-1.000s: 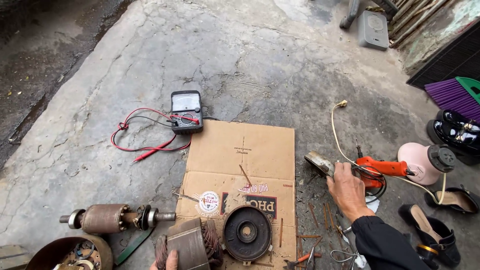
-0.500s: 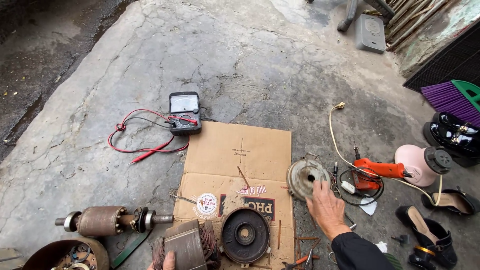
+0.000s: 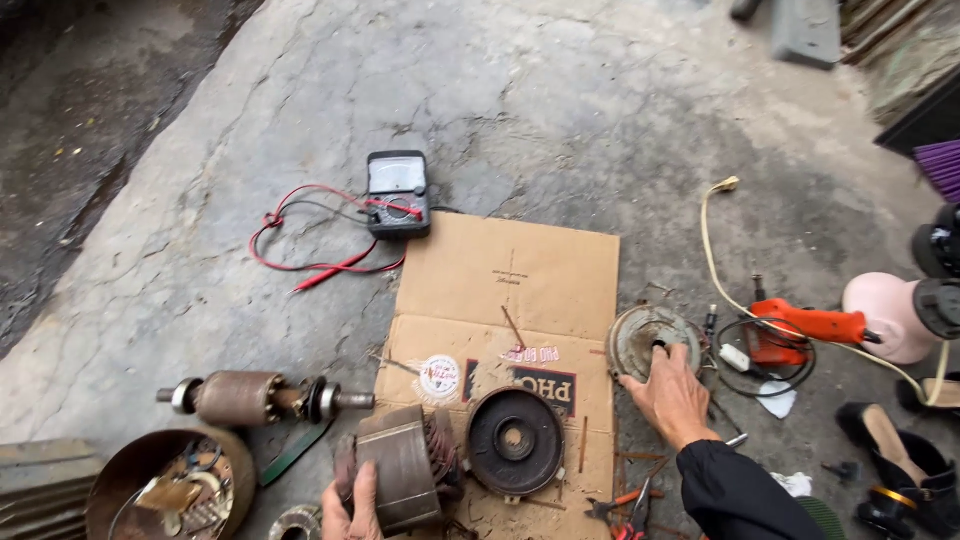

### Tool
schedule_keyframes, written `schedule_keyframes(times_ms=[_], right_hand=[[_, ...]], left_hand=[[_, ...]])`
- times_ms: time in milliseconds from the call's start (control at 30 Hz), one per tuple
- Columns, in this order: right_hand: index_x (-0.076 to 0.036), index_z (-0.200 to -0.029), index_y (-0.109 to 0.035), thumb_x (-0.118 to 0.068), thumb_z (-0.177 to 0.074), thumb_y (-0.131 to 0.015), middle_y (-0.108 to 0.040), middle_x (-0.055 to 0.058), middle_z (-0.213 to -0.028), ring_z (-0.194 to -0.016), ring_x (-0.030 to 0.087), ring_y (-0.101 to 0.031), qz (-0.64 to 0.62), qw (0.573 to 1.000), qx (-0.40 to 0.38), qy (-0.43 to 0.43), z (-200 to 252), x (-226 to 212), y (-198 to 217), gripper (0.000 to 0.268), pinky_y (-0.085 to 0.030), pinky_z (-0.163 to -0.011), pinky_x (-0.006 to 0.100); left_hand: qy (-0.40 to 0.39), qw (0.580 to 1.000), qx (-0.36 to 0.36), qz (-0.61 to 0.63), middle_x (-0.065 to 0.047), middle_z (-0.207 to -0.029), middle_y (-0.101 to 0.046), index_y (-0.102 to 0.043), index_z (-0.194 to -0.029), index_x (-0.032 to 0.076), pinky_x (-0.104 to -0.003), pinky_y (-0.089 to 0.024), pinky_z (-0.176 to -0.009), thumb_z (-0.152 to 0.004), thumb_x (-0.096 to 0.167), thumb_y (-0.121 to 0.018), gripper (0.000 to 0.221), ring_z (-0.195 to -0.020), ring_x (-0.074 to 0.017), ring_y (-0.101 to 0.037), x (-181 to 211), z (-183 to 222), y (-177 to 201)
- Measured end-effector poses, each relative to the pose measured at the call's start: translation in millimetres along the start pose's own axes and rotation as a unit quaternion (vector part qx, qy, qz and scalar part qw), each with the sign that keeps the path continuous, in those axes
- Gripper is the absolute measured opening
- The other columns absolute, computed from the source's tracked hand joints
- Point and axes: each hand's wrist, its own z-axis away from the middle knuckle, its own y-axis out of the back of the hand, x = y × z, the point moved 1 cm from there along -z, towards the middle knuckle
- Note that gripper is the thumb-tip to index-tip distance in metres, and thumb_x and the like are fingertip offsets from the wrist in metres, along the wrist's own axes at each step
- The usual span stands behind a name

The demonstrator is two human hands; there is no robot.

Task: Loosening and removing copper wire coils from an electric motor stator using a screwdriver, hammer, and pliers.

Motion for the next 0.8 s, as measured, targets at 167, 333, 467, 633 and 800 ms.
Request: schedule_keyframes(times_ms=[167,333,467,633,800], right_hand=[[0.006,-0.114,-0.068,-0.048,-0.079,-0.094,-0.054,0.022,-0.148,-0.114,0.038,-0.072,0.03,1.0,-0.003,-0.001,-17.0,-3.0,2.4,0.069,-0.065,-0.094,0.049],[0.01,-0.115,-0.068,-0.059,-0.079,-0.095,-0.057,0.018,-0.124,-0.083,0.036,-0.075,-0.014,0.998,-0.059,-0.035,-16.4,6.2,15.5,0.082,-0.067,-0.077,0.049],[0.016,-0.131,-0.07,-0.059,-0.071,-0.099,-0.064,0.026,-0.13,-0.11,0.041,-0.074,-0.135,0.98,-0.108,-0.099,17.3,-25.0,61.8,0.101,-0.066,-0.098,0.051],[0.0,-0.106,-0.073,-0.038,-0.096,-0.08,-0.066,0.013,-0.088,-0.074,0.019,-0.059,-0.644,0.73,-0.185,-0.135,72.0,-24.0,46.9,0.04,-0.048,-0.063,0.033],[0.004,-0.141,-0.071,-0.036,-0.093,-0.078,-0.077,0.023,-0.116,-0.087,0.021,-0.063,-0.775,0.591,-0.217,-0.06,124.6,-77.5,29.2,0.063,-0.051,-0.062,0.031]], left_hand=[[0.037,0.999,-0.012,-0.002,-0.025,-0.102,-0.08,-0.072,-0.123,-0.013,-0.039,-0.061,-0.084,-0.096,0.029,-0.081,0.051,-0.088,-0.031,-0.075,78.1,-1.8,-14.1],[0.112,0.987,-0.041,-0.106,-0.016,-0.112,-0.077,-0.073,-0.134,0.0,-0.04,-0.056,-0.094,-0.094,0.054,-0.073,0.067,-0.104,-0.0285,-0.073,123.2,13.5,-8.6],[0.127,0.984,-0.086,-0.086,-0.014,-0.108,-0.07,-0.069,-0.134,0.0,-0.042,-0.057,-0.091,-0.099,0.053,-0.066,0.063,-0.099,-0.027,-0.069,150.1,22.2,-3.2],[0.128,0.983,-0.112,-0.067,-0.013,-0.113,-0.071,-0.066,-0.129,0.008,-0.047,-0.057,-0.096,-0.1,0.059,-0.059,0.059,-0.107,-0.0266,-0.07,166.5,30.3,-1.4],[0.123,0.985,-0.11,-0.049,-0.014,-0.118,-0.076,-0.067,-0.131,0.007,-0.045,-0.057,-0.098,-0.097,0.059,-0.062,0.062,-0.108,-0.0259,-0.072,168.0,32.0,1.3]])
